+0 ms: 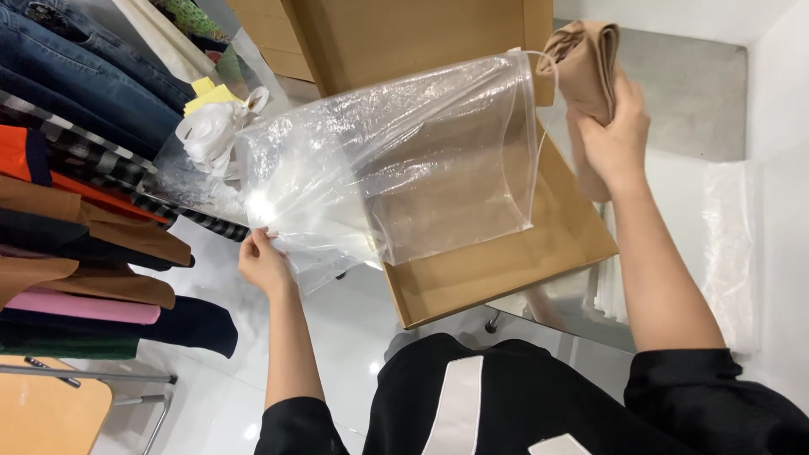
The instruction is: The person unpacks folded garments from a cardboard box, removes them from plastic packaging, and places them on a clothing rack using hangers. The person also folds a brown garment on a metal table and hangs it on the rack.
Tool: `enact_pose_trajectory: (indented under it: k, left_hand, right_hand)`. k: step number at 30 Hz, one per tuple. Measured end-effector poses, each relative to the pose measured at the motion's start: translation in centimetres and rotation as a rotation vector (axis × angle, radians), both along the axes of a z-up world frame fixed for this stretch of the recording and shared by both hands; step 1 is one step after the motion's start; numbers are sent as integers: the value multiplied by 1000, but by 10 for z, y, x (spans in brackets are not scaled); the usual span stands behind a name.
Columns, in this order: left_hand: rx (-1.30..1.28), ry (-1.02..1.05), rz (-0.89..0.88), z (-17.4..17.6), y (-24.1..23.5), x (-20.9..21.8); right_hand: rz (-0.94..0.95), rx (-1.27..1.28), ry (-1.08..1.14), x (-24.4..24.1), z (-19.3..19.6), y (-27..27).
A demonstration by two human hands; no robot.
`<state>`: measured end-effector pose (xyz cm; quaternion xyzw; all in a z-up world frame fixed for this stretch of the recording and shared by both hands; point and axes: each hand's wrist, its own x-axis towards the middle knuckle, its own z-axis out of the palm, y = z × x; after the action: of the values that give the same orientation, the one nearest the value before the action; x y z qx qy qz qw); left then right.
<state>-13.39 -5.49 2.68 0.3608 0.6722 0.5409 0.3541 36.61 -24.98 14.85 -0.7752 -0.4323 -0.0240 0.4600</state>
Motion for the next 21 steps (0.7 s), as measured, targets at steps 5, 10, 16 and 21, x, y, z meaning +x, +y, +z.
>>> enact_pose_trajectory:
  k: [5, 10, 16, 21]
  left_hand:
    - [-8, -63, -37, -11, -8, 8]
    - [13, -155, -60, -17, -9, 14]
    - [-88, -269, -82, 17, -18, 20]
    - [360, 408, -140, -15, 1, -10]
  right_hand:
    - [-26, -140, -404, 15, 9, -18]
    - [-197, -332, -702, 55, -32, -33]
    - [-243, -288, -336, 48, -5, -59]
    - [-65, -98, 118, 2, 19, -30]
